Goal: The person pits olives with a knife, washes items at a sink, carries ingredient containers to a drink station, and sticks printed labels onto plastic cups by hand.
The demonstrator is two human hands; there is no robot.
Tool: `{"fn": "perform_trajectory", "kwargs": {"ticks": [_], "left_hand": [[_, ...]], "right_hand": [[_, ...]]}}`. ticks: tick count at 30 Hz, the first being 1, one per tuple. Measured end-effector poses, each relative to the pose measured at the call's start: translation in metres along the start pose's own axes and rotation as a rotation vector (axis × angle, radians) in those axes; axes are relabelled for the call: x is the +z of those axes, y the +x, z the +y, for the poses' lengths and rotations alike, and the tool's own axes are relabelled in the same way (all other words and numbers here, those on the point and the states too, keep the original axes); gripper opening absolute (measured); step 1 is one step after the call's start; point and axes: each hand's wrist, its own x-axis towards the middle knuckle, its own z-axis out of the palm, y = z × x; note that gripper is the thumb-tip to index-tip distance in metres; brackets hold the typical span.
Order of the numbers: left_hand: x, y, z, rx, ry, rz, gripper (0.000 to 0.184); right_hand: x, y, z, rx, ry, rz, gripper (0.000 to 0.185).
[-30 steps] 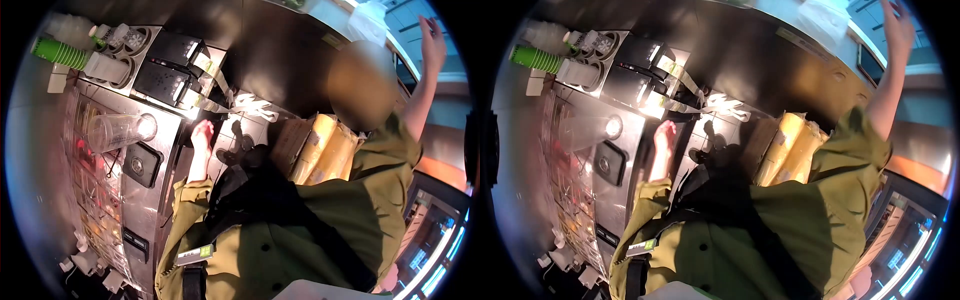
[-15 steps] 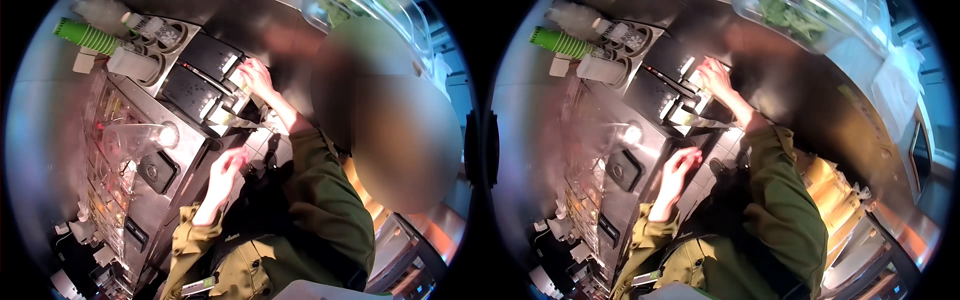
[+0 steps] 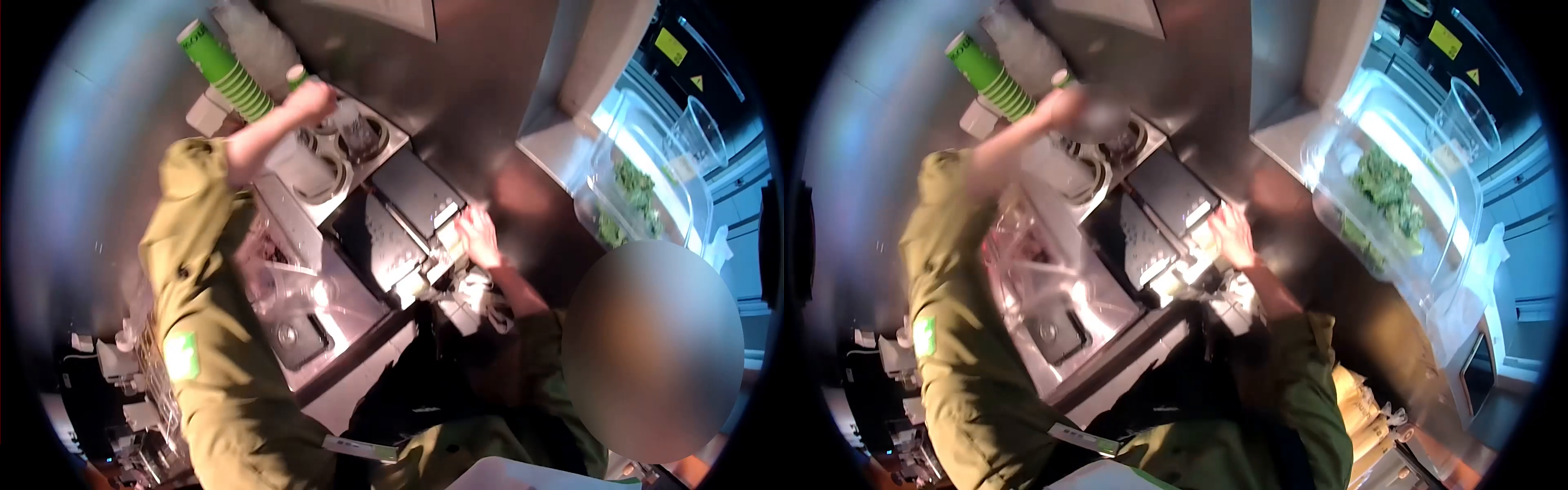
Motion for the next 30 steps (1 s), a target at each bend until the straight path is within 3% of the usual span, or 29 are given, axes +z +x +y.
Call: {"fn": "perform_trajectory", "kwargs": {"ticks": [2, 3, 4, 6, 7, 10, 12, 14, 15, 18, 19, 20, 22, 24, 30], "left_hand": [[0.021, 0.016, 0.014, -0.095, -0.164, -0.056, 0.056], [0.042, 0.029, 0.014, -0.143, -0.227, -0.098, 0.063], [0.021, 0.019, 0.029, -0.27, -0.527, -0.252, 0.059], [0.029, 0.033, 0.03, -0.315, -0.523, -0.228, 0.053], [0.041, 0.038, 0.03, -0.306, -0.484, -0.203, 0.051], [0.06, 0.045, 0.019, -0.302, -0.403, -0.105, 0.047], [0.04, 0.044, 0.009, -0.327, -0.402, -0.002, 0.046], [0.035, 0.063, -0.006, -0.338, -0.423, -0.001, 0.046], [0.027, 0.067, -0.007, -0.303, -0.37, 0.065, 0.044], [-0.09, -0.006, 0.02, -0.165, -0.277, 0.195, 0.043], [-0.104, -0.032, 0.019, -0.134, -0.299, 0.279, 0.048], [-0.117, -0.058, 0.015, -0.101, -0.314, 0.373, 0.052], [-0.13, -0.118, 0.012, -0.015, -0.358, 0.535, 0.06], [-0.156, -0.18, 0.032, -0.098, -0.527, 0.499, 0.065], [-0.152, -0.295, 0.074, -0.1, -0.192, 0.931, 0.07]], "right_hand": [[-0.002, -0.011, 0.004, -0.024, -0.023, -0.108, 0.013], [-0.01, -0.01, -0.003, -0.002, 0.066, -0.091, 0.014], [-0.021, -0.006, -0.014, 0.024, 0.16, -0.077, 0.014], [-0.036, 0.003, -0.033, 0.09, 0.187, -0.098, 0.013], [-0.045, 0.013, -0.041, 0.016, 0.258, 0.097, 0.014], [-0.072, 0.052, -0.078, 0.173, 0.379, 0.385, 0.015], [-0.057, 0.056, -0.096, 0.55, 0.686, 0.546, 0.022], [-0.064, 0.058, -0.099, 0.661, 0.63, 0.282, 0.026], [-0.063, 0.057, -0.098, 0.741, 0.735, 0.27, 0.027], [-0.066, 0.06, -0.101, 0.923, 0.909, 0.209, 0.03], [-0.069, 0.064, -0.099, 0.799, 0.895, 0.118, 0.037], [-0.075, 0.08, -0.111, 0.871, 1.063, 0.137, 0.035], [-0.069, 0.108, -0.129, 0.736, 1.244, 0.259, 0.033], [-0.079, 0.145, -0.15, 0.702, 1.523, 0.288, 0.03], [-0.118, 0.201, -0.217, 0.395, 1.754, 0.318, 0.029]]}}
